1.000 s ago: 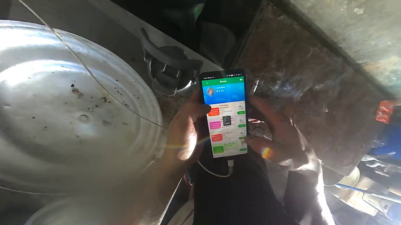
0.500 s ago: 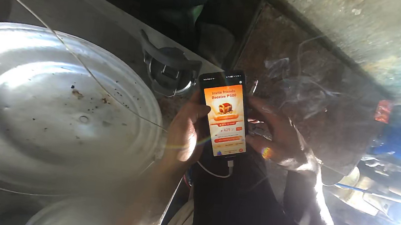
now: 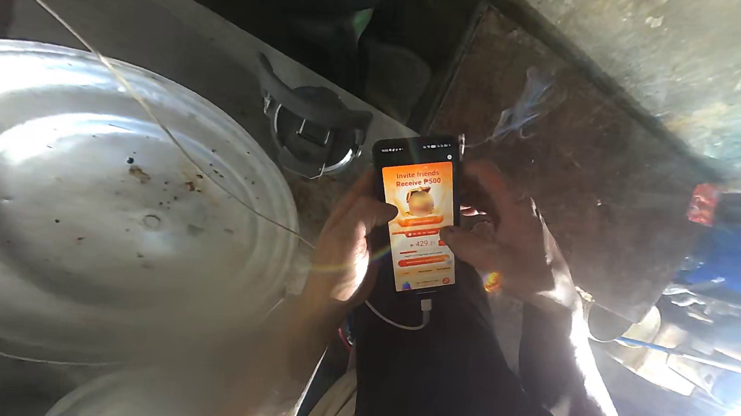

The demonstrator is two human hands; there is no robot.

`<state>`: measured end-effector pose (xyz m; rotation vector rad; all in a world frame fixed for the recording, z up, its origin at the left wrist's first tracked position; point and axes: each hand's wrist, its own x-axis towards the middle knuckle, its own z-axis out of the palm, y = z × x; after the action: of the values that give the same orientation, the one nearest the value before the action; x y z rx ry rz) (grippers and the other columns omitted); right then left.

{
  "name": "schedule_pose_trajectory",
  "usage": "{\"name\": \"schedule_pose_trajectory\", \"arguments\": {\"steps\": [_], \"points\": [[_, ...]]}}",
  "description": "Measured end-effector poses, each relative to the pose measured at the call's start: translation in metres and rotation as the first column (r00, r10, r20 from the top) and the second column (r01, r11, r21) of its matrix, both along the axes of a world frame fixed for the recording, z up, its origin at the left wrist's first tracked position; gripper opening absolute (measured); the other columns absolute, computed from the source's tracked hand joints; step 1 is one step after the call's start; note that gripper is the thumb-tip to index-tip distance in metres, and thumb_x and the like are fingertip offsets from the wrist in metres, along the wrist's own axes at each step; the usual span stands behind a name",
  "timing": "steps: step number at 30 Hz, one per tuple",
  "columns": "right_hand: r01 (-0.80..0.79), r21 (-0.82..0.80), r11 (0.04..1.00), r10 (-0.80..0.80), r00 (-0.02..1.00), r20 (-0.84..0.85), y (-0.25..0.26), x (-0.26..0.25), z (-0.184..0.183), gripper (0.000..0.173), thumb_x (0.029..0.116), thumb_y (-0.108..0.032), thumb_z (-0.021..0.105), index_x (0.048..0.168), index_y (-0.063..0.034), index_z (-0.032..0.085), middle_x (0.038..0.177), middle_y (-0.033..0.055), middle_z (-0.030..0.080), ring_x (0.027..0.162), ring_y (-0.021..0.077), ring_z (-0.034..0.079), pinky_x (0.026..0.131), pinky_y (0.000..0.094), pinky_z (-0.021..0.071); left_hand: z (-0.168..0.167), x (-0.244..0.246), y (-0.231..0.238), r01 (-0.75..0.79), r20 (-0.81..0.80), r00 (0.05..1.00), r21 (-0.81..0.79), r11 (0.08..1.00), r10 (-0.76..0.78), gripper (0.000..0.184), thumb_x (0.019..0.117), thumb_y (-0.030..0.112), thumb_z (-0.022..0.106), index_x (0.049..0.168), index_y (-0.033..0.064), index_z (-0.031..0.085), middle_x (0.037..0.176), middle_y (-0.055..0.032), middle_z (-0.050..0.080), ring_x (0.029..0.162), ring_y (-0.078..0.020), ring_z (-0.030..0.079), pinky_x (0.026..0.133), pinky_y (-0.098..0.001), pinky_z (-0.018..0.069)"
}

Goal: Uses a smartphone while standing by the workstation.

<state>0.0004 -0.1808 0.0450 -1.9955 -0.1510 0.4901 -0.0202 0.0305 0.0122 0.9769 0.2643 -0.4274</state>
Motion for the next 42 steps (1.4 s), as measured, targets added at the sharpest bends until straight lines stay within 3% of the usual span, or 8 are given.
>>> {"name": "schedule_pose_trajectory", "arguments": {"steps": [2,4,10,20,24,28,37,42], "points": [[0.045,0.038,0.998,-0.046,0.999,0.008,0.002,-0.002,-0.001,0.036,0.1004,-0.019,0.059,0.135,-0.0126,0.057,0.108,0.0025,0.071,0.089,0.0131,0.071,0.071,0.0313,0.0635,-0.001,0.000,0.000,0.005,0.013,1.000,0.008,1.000,-0.005,0.048,0.0997,0.012,0.038,0.145,0.0182,0.051,0.131,-0.0026,0.064,0.113,-0.0135,0.065,0.092,-0.0385,0.0575],[0.084,0.092,0.992,-0.085,0.996,0.006,0.003,-0.004,-0.001,0.029,0.1065,-0.020,0.051,0.133,-0.0109,0.060,0.101,0.0042,0.072,0.079,0.0135,0.070,0.062,0.0288,0.0611,-0.002,0.000,0.000,0.012,0.012,1.000,0.009,1.000,-0.012,0.049,0.0993,0.011,0.037,0.145,0.0183,0.051,0.131,-0.0028,0.064,0.112,-0.0134,0.065,0.091,-0.0383,0.0578],[0.043,0.057,0.997,-0.044,0.999,0.019,0.004,0.000,-0.002,0.043,0.0940,-0.016,0.065,0.136,-0.0115,0.056,0.113,0.0025,0.071,0.097,0.0141,0.072,0.078,0.0332,0.0649,0.001,-0.001,-0.001,-0.001,-0.006,1.000,-0.034,0.999,0.001,0.047,0.0994,0.010,0.038,0.143,0.0170,0.052,0.126,-0.0035,0.066,0.106,-0.0129,0.068,0.087,-0.0356,0.0598],[0.039,0.049,0.998,-0.040,0.999,0.023,0.003,0.001,0.000,0.046,0.0912,-0.015,0.068,0.136,-0.0130,0.056,0.114,0.0021,0.071,0.098,0.0142,0.072,0.079,0.0330,0.0648,0.002,-0.001,-0.001,0.014,0.013,1.000,0.011,1.000,-0.014,0.046,0.0993,0.012,0.038,0.143,0.0182,0.053,0.125,-0.0021,0.066,0.106,-0.0119,0.067,0.087,-0.0345,0.0595],[-0.027,0.080,0.996,0.029,0.999,-0.023,-0.003,0.001,0.000,0.069,0.0844,-0.015,0.076,0.147,-0.0121,0.048,0.124,0.0023,0.068,0.108,0.0132,0.069,0.090,0.0327,0.0628,0.003,0.000,0.000,-0.001,-0.038,0.999,0.006,1.000,0.002,0.044,0.1002,0.014,0.040,0.142,0.0193,0.054,0.124,-0.0019,0.067,0.105,-0.0119,0.068,0.086,-0.0348,0.0595],[-0.068,0.080,0.994,0.067,0.998,0.008,-0.005,0.003,-0.004,0.066,0.0878,-0.019,0.071,0.148,-0.0110,0.047,0.126,0.0030,0.068,0.110,0.0138,0.069,0.091,0.0334,0.0623,0.002,0.001,0.000,-0.017,-0.051,0.999,0.006,1.000,0.017,0.043,0.1005,0.015,0.040,0.141,0.0191,0.054,0.123,-0.0022,0.067,0.105,-0.0120,0.068,0.086,-0.0352,0.0596],[0.062,0.100,0.993,-0.065,0.997,0.029,-0.001,0.005,0.002,0.033,0.1056,-0.021,0.051,0.136,-0.0108,0.059,0.109,0.0040,0.071,0.089,0.0128,0.071,0.068,0.0284,0.0629,-0.002,-0.002,-0.001,0.001,0.007,1.000,0.008,1.000,-0.001,0.045,0.0996,0.013,0.039,0.142,0.0171,0.054,0.126,-0.0033,0.066,0.109,-0.0141,0.067,0.090,-0.0376,0.0584],[0.163,-0.001,0.987,-0.163,0.986,0.016,0.004,0.003,0.007,0.027,0.1044,-0.029,0.057,0.126,-0.0165,0.066,0.098,0.0005,0.074,0.077,0.0131,0.072,0.058,0.0292,0.0615,-0.001,-0.002,-0.001,0.016,0.025,1.000,0.032,0.999,-0.017,0.046,0.0999,0.012,0.037,0.143,0.0164,0.053,0.128,-0.0034,0.066,0.111,-0.0133,0.066,0.091,-0.0377,0.0580]]}}
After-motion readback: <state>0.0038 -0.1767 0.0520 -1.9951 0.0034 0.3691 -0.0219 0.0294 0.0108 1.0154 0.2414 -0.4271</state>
